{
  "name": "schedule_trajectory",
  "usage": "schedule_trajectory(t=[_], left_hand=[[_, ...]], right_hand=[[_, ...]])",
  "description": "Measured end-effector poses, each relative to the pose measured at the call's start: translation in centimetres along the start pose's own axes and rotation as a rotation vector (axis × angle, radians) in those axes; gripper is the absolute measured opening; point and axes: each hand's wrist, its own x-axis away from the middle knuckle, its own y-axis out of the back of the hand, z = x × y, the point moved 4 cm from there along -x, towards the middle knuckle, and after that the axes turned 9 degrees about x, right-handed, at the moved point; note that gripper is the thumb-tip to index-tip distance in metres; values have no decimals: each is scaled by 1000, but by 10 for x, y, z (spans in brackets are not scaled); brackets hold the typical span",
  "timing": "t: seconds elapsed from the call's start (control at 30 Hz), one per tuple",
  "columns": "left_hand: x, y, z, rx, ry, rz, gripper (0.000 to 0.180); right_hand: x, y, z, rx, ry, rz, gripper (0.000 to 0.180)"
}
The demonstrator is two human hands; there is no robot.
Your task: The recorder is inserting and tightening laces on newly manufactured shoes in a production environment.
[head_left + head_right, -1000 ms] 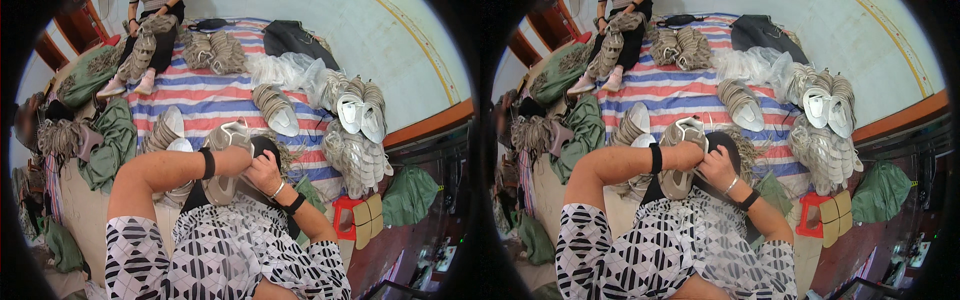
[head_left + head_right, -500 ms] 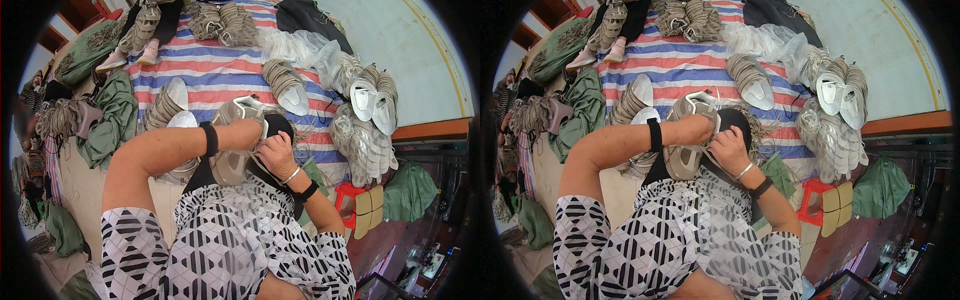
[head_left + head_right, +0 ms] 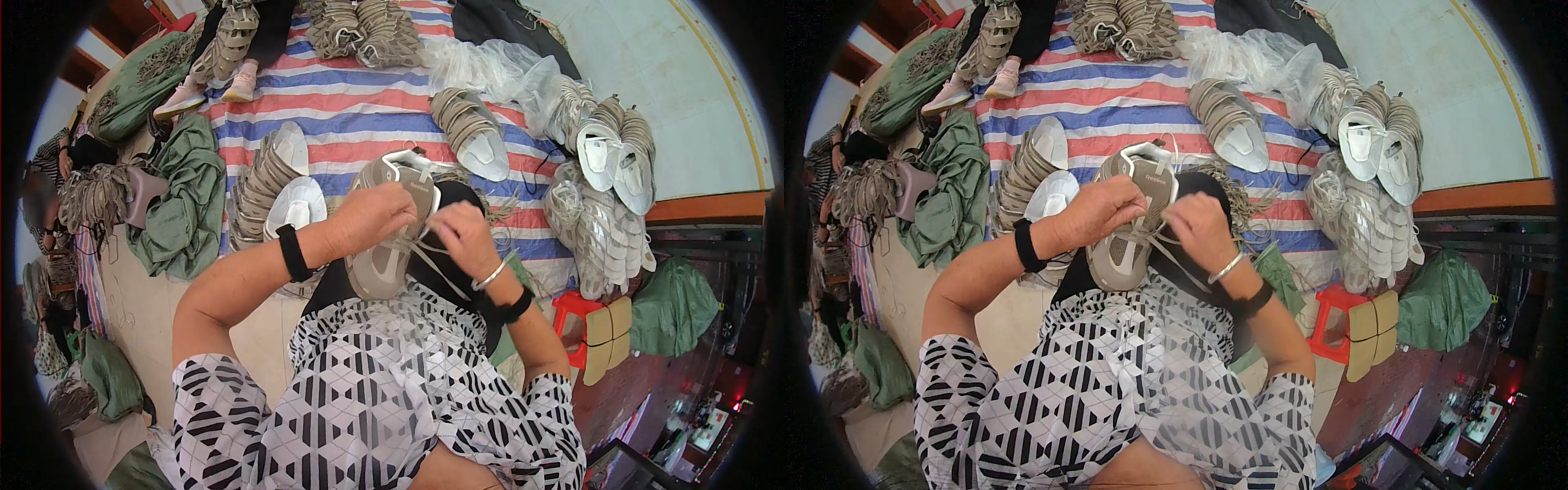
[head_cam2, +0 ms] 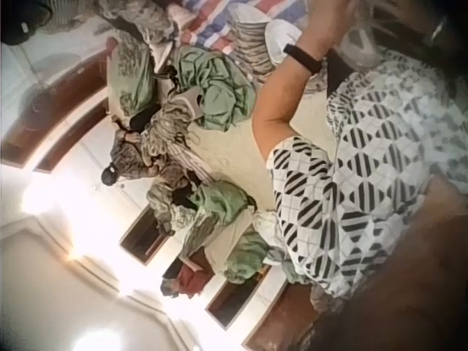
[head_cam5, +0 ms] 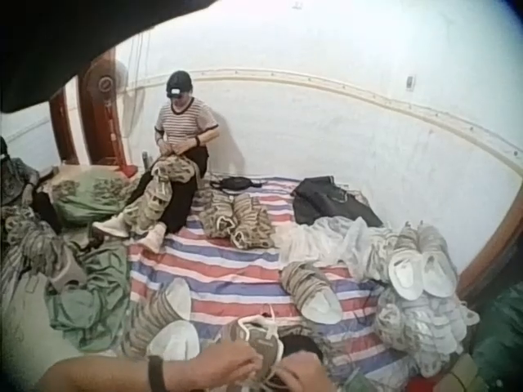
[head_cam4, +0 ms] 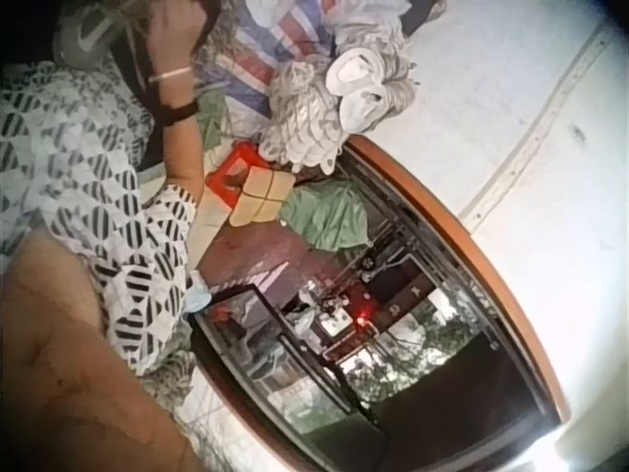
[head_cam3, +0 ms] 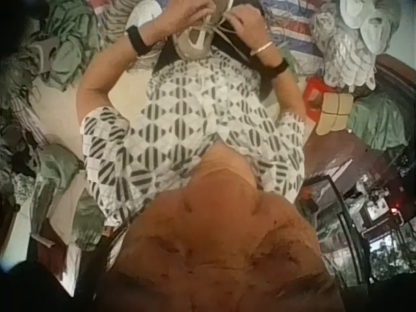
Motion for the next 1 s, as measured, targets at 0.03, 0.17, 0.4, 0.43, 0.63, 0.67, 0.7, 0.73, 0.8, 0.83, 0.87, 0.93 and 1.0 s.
schedule_trajectory(t=[0.03,0.17,0.4,0.43,0.63,0.67,0.7,0.73,0.8,0.83,0.87,0.93,1.0], left_hand=[[-1,6,-4,-1,6,1,12],[-10,26,-9,-345,-191,-121,11],[-11,80,-3,-113,138,-388,18],[-10,76,-2,-112,140,-389,18],[-25,45,12,819,274,-498,19],[-26,46,21,882,384,-548,17],[-24,47,34,943,498,-605,14],[-19,57,51,958,480,-662,12],[1,87,108,1072,440,-803,9],[12,99,131,1169,419,-887,10],[10,102,131,1168,422,-876,10],[18,105,128,1112,553,-986,11],[17,98,121,1082,564,-981,14]], right_hand=[[-12,6,1,-26,58,-50,9],[-50,-15,-5,118,177,-135,9],[-19,2,27,-111,29,-167,11],[-10,2,37,-123,30,-145,11],[-7,-23,43,-260,-101,-16,9],[-4,-22,39,-259,-104,-19,9],[-5,-18,37,-594,-198,27,12],[-3,-17,35,-928,-290,75,16],[3,-14,24,-994,-414,-40,16],[9,-15,11,-1057,-542,-156,15],[20,-17,-10,-842,-618,-138,16],[21,-13,7,-811,-582,-98,14],[13,-15,29,-560,-307,-56,14]])
